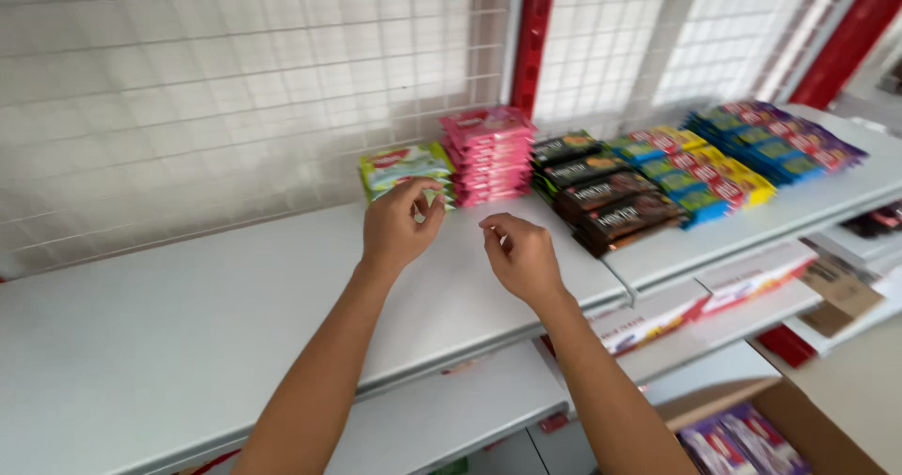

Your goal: The person takes several packages of snacks from a cardboard box and stacks them neatly on a store shelf by hand.

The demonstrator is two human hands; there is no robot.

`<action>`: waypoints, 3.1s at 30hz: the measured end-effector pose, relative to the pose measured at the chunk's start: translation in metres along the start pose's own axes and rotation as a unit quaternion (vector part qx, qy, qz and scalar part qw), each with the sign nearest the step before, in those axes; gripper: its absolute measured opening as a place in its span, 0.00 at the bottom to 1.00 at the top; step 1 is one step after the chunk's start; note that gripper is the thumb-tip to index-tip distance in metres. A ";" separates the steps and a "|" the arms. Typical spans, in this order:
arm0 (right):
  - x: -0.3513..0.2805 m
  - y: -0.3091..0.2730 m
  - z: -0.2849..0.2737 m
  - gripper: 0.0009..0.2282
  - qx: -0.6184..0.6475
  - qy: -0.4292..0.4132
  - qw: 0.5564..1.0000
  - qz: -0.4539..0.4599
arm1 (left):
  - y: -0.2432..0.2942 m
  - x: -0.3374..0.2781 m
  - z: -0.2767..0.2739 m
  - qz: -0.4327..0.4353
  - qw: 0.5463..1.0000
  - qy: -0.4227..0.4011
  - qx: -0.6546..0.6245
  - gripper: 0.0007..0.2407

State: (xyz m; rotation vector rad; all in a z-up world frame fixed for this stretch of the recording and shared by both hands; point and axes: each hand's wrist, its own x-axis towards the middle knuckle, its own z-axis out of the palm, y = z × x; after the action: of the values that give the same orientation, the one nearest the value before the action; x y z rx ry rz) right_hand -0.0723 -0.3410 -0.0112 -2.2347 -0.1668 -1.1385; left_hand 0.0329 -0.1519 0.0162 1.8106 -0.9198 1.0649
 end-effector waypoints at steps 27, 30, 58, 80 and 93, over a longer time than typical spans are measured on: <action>-0.763 0.175 -0.425 0.21 -0.340 -0.118 0.637 0.682 | 0.492 -0.481 0.246 -0.049 0.640 -0.707 -0.295 0.06; -0.854 0.217 -0.437 0.23 -0.398 -0.113 0.596 0.688 | 0.506 -0.498 0.270 -0.010 0.624 -0.738 -0.256 0.06; -0.661 0.193 -0.417 0.47 -0.321 -0.002 0.833 0.451 | 0.544 -0.432 0.292 -0.360 0.514 -0.646 -0.434 0.29; -0.400 0.129 -0.271 0.09 0.288 0.310 0.816 0.395 | 0.337 -0.301 0.181 -0.542 0.569 -0.317 -0.531 0.19; -0.180 -0.002 -0.164 0.09 0.374 0.170 0.870 0.271 | 0.215 -0.133 0.019 -0.445 0.703 -0.165 -0.529 0.18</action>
State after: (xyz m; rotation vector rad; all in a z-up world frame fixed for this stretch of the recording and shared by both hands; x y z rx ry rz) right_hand -0.2983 -0.4052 -0.0762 -1.2503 0.1459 -0.9117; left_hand -0.1991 -0.2299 -0.0494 1.1175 -0.4921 -0.4243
